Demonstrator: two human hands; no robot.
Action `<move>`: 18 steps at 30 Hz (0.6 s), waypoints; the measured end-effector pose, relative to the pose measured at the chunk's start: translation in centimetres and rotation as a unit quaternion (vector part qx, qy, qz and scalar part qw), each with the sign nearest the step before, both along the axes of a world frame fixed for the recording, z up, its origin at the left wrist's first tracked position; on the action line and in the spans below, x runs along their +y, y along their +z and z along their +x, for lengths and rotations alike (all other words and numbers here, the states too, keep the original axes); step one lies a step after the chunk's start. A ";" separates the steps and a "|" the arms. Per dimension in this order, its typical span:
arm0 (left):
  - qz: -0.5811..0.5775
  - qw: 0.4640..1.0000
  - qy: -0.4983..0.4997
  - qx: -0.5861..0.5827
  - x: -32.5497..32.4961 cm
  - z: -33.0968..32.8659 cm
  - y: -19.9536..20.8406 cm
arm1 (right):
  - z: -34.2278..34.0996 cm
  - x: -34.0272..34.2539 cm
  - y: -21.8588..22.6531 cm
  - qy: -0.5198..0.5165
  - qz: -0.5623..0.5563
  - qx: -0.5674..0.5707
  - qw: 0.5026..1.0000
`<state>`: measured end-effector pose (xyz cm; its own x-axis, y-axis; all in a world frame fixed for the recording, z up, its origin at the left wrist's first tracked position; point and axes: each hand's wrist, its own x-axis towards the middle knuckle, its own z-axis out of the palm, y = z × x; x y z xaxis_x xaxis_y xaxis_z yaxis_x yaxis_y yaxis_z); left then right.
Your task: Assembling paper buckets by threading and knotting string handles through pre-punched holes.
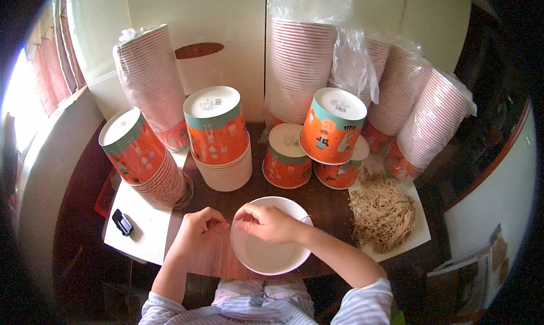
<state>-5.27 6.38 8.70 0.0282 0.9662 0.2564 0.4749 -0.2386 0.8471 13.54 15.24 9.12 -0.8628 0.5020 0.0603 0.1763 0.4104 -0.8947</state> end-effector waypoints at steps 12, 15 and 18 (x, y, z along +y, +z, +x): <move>-0.033 0.996 0.051 -0.060 -0.8 -0.2 -3.7 | -0.9 2.1 -8.6 0.072 0.242 -0.487 0.836; -0.028 0.996 0.048 -0.069 -0.7 0.1 -4.3 | 0.7 3.3 -14.9 0.013 0.215 -0.472 0.855; -0.025 0.993 0.060 -0.097 -1.0 -0.5 -6.1 | -1.9 1.7 -9.2 0.072 0.269 -0.507 0.816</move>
<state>-5.82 5.37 2.63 -0.1333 0.9710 0.1984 0.3247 -0.1463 0.9344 11.60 16.94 -0.09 -0.6543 0.5268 -0.5426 0.6288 0.7775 -0.0034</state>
